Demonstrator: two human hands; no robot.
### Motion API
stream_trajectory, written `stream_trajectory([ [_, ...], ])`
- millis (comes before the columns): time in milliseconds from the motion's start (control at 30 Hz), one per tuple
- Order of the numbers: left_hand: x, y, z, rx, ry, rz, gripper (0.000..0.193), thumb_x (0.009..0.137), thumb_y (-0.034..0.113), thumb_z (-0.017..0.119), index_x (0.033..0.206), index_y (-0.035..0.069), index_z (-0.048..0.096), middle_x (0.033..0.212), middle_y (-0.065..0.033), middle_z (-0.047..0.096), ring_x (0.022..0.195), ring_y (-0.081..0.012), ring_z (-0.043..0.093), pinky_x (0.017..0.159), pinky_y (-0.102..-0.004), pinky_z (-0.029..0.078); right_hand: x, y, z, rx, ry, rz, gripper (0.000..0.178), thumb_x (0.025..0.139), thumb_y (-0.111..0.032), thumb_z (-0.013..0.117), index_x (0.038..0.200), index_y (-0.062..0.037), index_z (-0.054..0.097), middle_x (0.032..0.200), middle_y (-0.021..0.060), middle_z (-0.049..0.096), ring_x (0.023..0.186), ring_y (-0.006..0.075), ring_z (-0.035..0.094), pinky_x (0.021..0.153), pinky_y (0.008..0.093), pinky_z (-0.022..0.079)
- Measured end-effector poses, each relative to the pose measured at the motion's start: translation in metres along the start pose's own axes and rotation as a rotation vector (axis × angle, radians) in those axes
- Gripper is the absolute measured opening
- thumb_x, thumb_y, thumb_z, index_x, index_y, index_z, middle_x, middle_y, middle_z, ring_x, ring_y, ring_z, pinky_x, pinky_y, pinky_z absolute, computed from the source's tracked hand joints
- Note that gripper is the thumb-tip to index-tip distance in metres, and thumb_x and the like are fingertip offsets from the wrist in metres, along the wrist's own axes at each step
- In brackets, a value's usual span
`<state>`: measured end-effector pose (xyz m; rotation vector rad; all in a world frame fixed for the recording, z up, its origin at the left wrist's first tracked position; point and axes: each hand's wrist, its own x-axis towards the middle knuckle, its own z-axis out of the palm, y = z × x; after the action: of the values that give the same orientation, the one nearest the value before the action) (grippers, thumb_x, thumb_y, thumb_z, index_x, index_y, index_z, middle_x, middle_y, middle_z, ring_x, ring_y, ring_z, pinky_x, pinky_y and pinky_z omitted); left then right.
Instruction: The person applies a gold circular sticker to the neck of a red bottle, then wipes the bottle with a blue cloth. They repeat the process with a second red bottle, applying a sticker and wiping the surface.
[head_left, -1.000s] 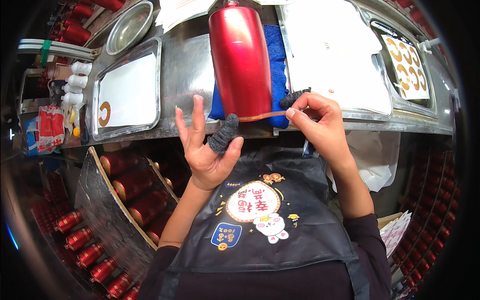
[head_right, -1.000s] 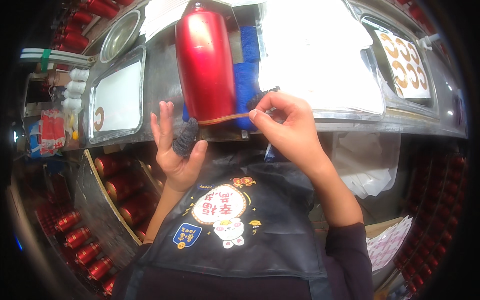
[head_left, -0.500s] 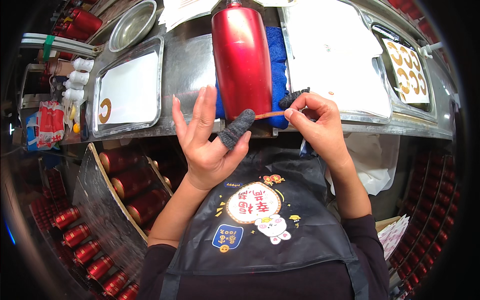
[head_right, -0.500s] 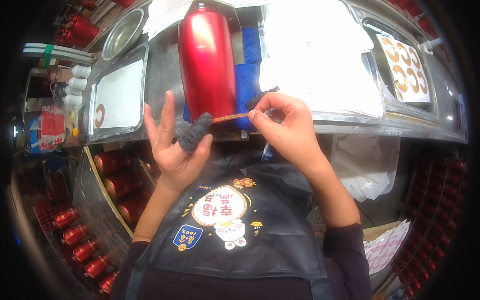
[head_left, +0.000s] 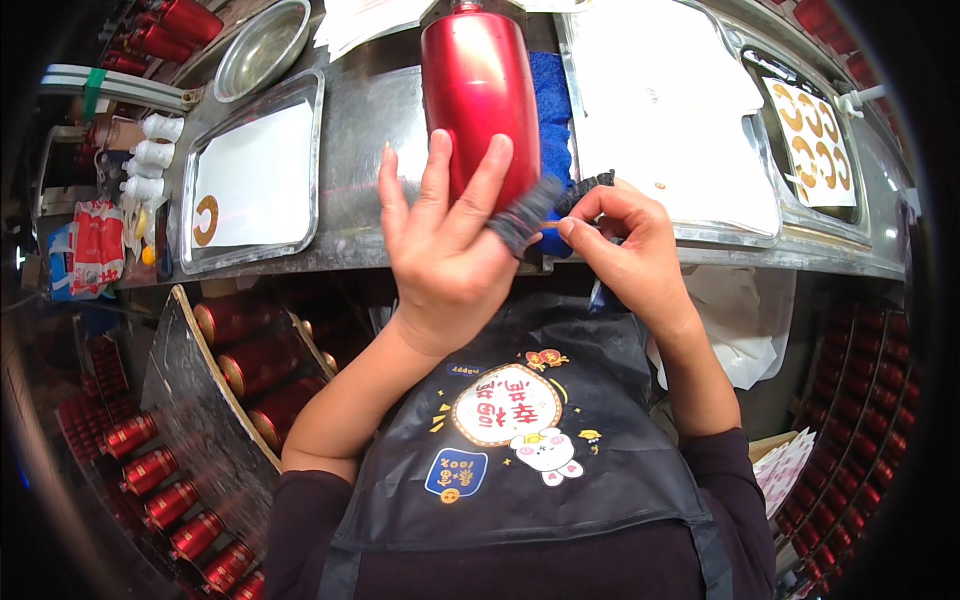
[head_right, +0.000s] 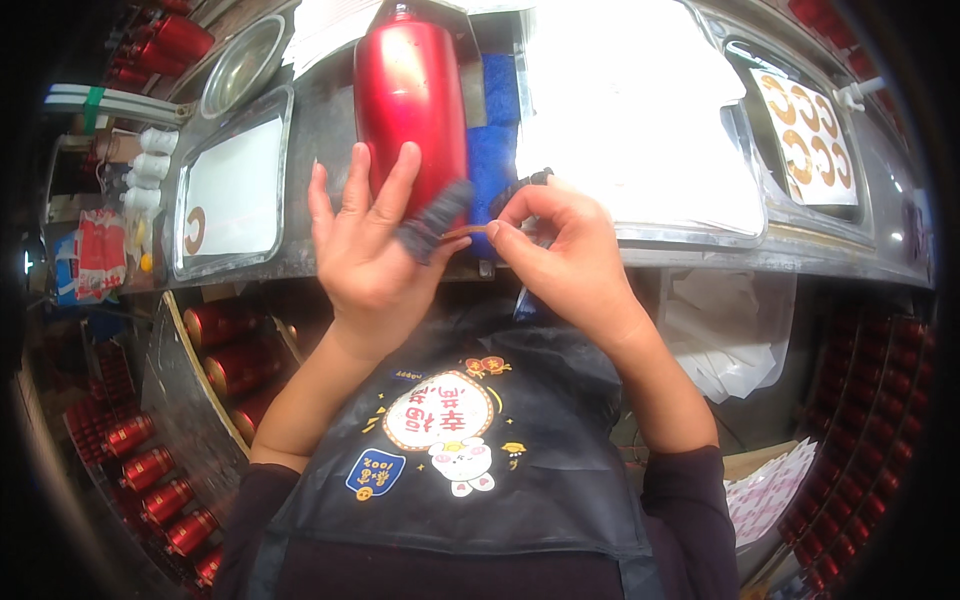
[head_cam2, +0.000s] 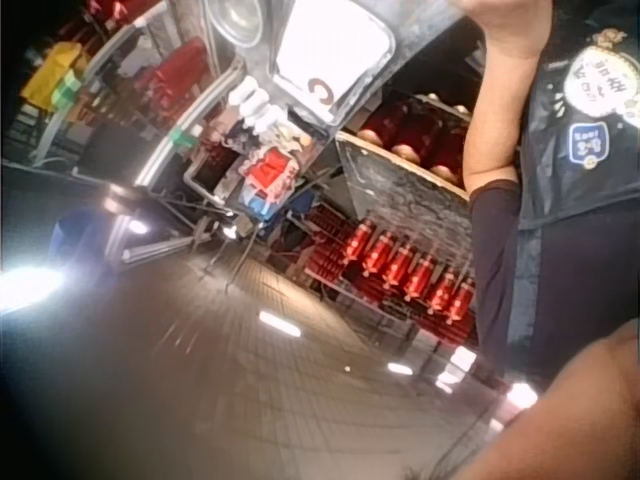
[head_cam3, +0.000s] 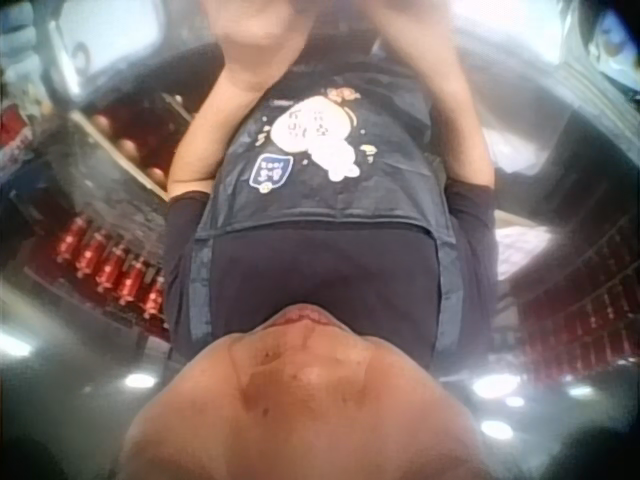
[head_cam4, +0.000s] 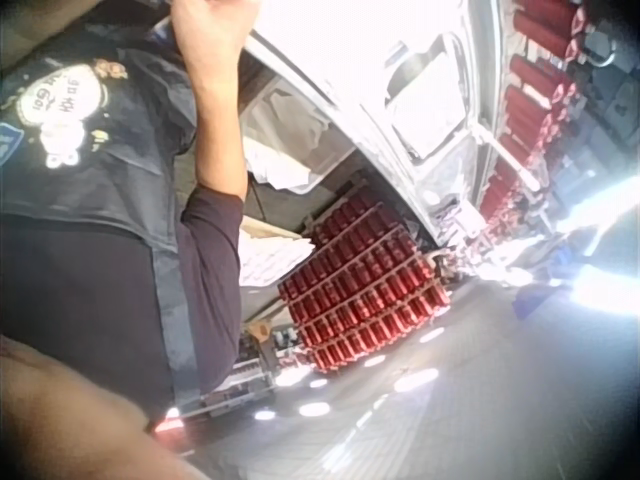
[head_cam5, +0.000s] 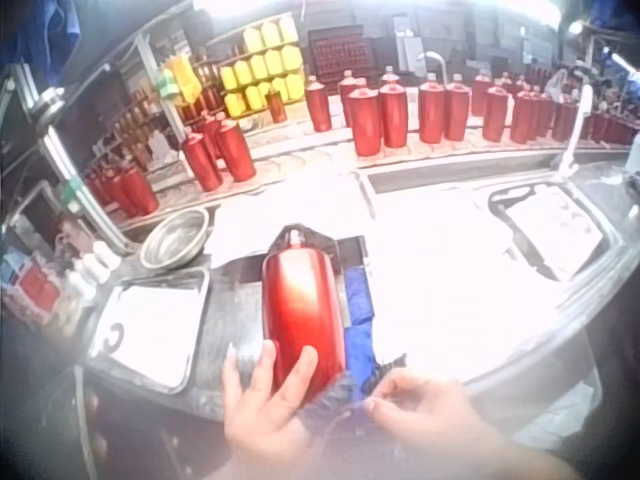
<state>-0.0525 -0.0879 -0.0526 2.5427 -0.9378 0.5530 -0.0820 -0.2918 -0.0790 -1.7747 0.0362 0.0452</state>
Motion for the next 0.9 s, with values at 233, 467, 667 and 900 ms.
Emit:
stream_trajectory([
  [233,-0.033,-0.018,0.005,-0.458,0.110,-0.290,0.063,0.070,0.018,0.090,0.127,0.002,0.067,0.142,-0.0201,0.059,0.132,-0.0359,0.057,0.115,-0.0627,0.029,0.000,-0.016,-0.007,0.027,-0.108,0.090,0.013,0.086,-0.010,0.075,0.080,-0.0007,0.068,0.080,-0.0017,0.056,0.069,0.0037,0.051,0.062,0.0199,0.039],
  [467,-0.070,-0.017,0.007,-0.405,0.115,-0.297,0.047,0.074,0.012,0.087,0.117,-0.001,0.072,0.143,-0.0215,0.058,0.131,-0.0346,0.058,0.118,-0.0623,0.021,-0.002,-0.034,-0.017,0.131,-0.098,0.141,0.011,0.083,-0.007,0.077,0.080,-0.0011,0.068,0.079,-0.0027,0.058,0.068,0.0031,0.053,0.063,0.0192,0.040],
  [667,-0.069,-0.017,0.008,-0.309,0.096,-0.206,0.037,0.075,0.011,0.083,0.110,0.000,0.074,0.143,-0.0211,0.058,0.130,-0.0362,0.059,0.119,-0.0638,0.014,-0.003,-0.030,-0.021,0.044,-0.069,0.103,0.012,0.083,-0.007,0.077,0.079,-0.0017,0.067,0.077,-0.0033,0.058,0.068,0.0022,0.052,0.062,0.0190,0.039],
  [900,-0.052,-0.010,0.003,-0.257,0.080,-0.135,0.032,0.073,0.010,0.081,0.105,0.008,0.077,0.143,-0.0204,0.059,0.128,-0.0395,0.060,0.117,-0.0672,0.014,0.001,-0.019,-0.017,0.072,-0.080,0.130,0.014,0.084,-0.010,0.078,0.080,-0.0012,0.068,0.078,-0.0029,0.059,0.068,0.0021,0.052,0.061,0.0190,0.039],
])
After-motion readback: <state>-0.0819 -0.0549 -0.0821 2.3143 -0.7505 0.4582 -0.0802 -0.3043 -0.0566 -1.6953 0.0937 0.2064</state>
